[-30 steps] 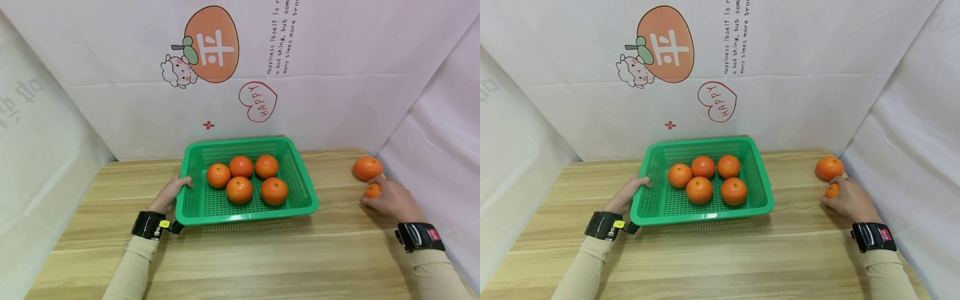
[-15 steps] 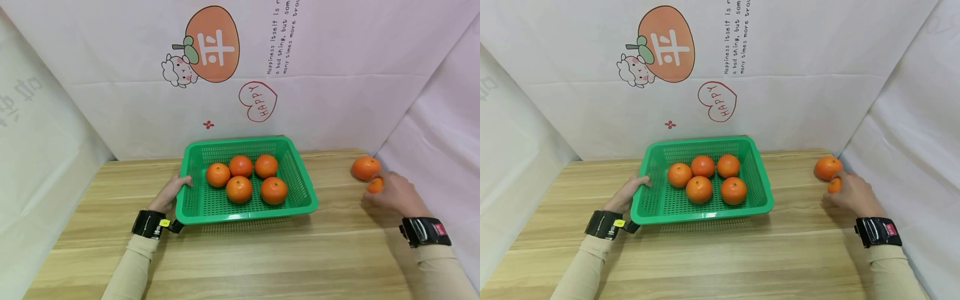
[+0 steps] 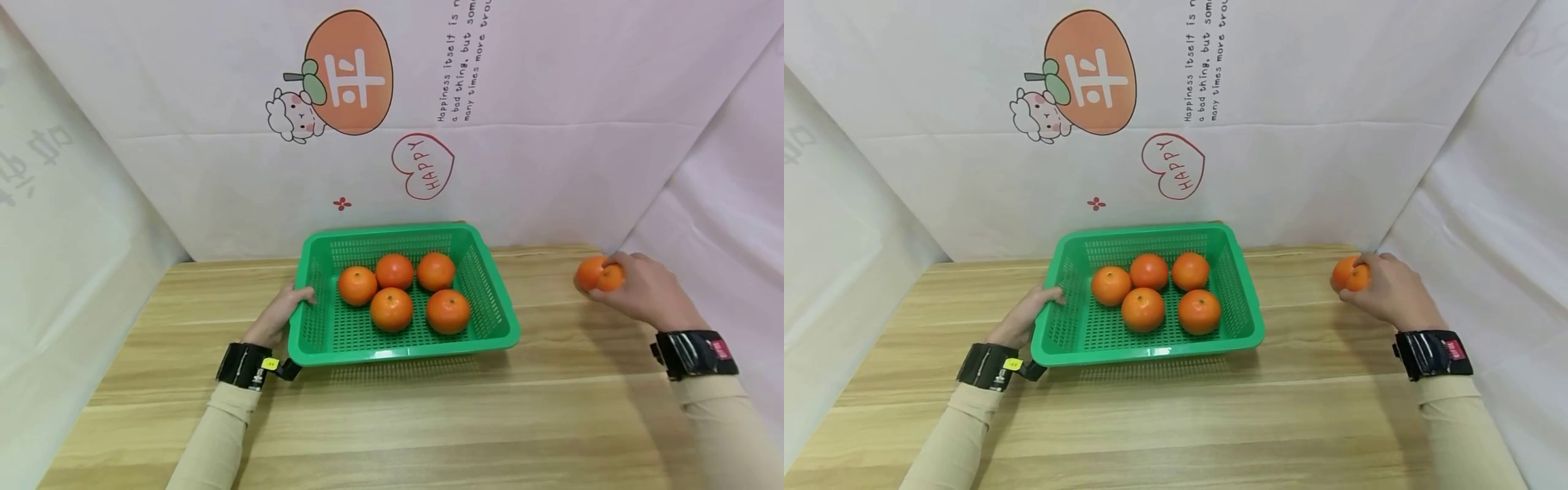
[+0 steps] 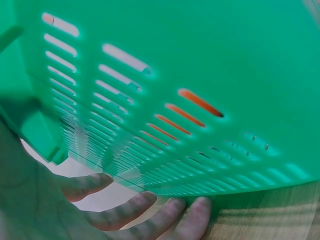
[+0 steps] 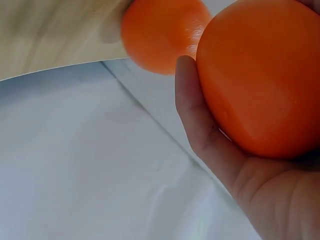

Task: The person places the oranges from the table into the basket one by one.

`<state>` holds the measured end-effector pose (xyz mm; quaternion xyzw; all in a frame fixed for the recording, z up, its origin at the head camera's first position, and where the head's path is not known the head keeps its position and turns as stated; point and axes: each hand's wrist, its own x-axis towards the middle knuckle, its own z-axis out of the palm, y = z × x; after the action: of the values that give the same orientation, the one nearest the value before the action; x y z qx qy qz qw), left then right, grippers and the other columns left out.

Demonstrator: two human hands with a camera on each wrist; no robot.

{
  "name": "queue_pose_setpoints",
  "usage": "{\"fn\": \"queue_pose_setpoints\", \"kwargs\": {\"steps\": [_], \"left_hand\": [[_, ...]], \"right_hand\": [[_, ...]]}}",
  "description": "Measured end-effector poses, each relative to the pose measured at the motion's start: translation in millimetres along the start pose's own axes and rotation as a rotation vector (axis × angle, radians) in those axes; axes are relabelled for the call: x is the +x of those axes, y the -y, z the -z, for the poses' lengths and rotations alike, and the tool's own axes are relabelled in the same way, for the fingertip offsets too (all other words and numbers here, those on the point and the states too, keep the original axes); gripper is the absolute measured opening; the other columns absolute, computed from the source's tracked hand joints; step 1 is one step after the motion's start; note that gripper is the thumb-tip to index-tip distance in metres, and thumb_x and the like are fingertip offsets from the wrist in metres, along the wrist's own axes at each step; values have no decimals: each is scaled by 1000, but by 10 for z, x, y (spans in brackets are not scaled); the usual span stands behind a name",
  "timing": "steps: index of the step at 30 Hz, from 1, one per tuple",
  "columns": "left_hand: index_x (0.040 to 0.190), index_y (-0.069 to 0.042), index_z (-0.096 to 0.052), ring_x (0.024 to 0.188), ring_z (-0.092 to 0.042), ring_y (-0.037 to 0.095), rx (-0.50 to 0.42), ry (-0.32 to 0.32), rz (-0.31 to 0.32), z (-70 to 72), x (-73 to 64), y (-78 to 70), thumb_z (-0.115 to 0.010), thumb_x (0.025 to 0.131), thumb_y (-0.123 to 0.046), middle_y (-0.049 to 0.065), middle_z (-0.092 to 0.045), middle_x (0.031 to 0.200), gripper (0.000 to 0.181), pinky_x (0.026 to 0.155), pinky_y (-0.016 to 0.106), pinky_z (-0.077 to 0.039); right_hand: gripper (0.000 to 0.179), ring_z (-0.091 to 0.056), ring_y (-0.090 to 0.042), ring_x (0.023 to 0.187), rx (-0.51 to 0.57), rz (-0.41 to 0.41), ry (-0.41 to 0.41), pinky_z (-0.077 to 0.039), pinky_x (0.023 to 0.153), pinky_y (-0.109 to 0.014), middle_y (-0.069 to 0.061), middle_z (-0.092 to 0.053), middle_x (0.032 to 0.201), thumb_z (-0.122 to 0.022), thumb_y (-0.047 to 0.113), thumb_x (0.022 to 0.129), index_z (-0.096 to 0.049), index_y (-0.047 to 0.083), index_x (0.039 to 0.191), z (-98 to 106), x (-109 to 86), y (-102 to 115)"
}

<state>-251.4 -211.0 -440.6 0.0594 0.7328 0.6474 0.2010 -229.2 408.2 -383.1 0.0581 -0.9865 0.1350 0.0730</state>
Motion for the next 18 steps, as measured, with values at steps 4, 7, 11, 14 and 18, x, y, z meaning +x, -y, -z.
{"fn": "queue_pose_setpoints", "kwargs": {"steps": [4,7,11,14,18], "left_hand": [[164,-2,-21,115,-67,26,5,-3,1,-5,9,1,-43,93,-12,34,-50,149,75,88,30,-61],[163,-2,-23,115,-67,26,5,-10,1,-4,16,3,-43,92,-12,33,-51,148,75,88,30,-61],[164,-2,-23,115,-68,26,-3,-7,1,-6,16,0,-43,92,-12,34,-51,148,74,88,31,-61],[163,-3,-23,113,-68,25,-8,-6,1,-7,10,-2,-42,93,-12,34,-51,147,74,87,31,-62],[162,-2,-25,110,-69,24,-10,-10,-1,-3,3,2,-42,93,-12,35,-51,147,73,87,31,-62]], "right_hand": [[66,-59,-40,91,-2,-5,10,-41,66,-37,-35,-62,114,-83,34,84,-60,-8,128,37,56,90],[62,-57,-37,88,4,-3,-1,-39,65,-36,-31,-63,110,-83,34,83,-62,-5,127,54,99,173],[56,-55,-31,81,9,24,-23,-36,62,-34,-25,-64,104,-81,31,83,-64,-2,125,73,147,290],[54,-54,-30,80,21,43,-33,-37,62,-35,-25,-64,105,-80,28,83,-64,-2,125,89,175,383],[56,-56,-31,81,40,50,-32,-40,64,-35,-26,-64,109,-82,27,83,-64,-2,127,107,203,519]]}}
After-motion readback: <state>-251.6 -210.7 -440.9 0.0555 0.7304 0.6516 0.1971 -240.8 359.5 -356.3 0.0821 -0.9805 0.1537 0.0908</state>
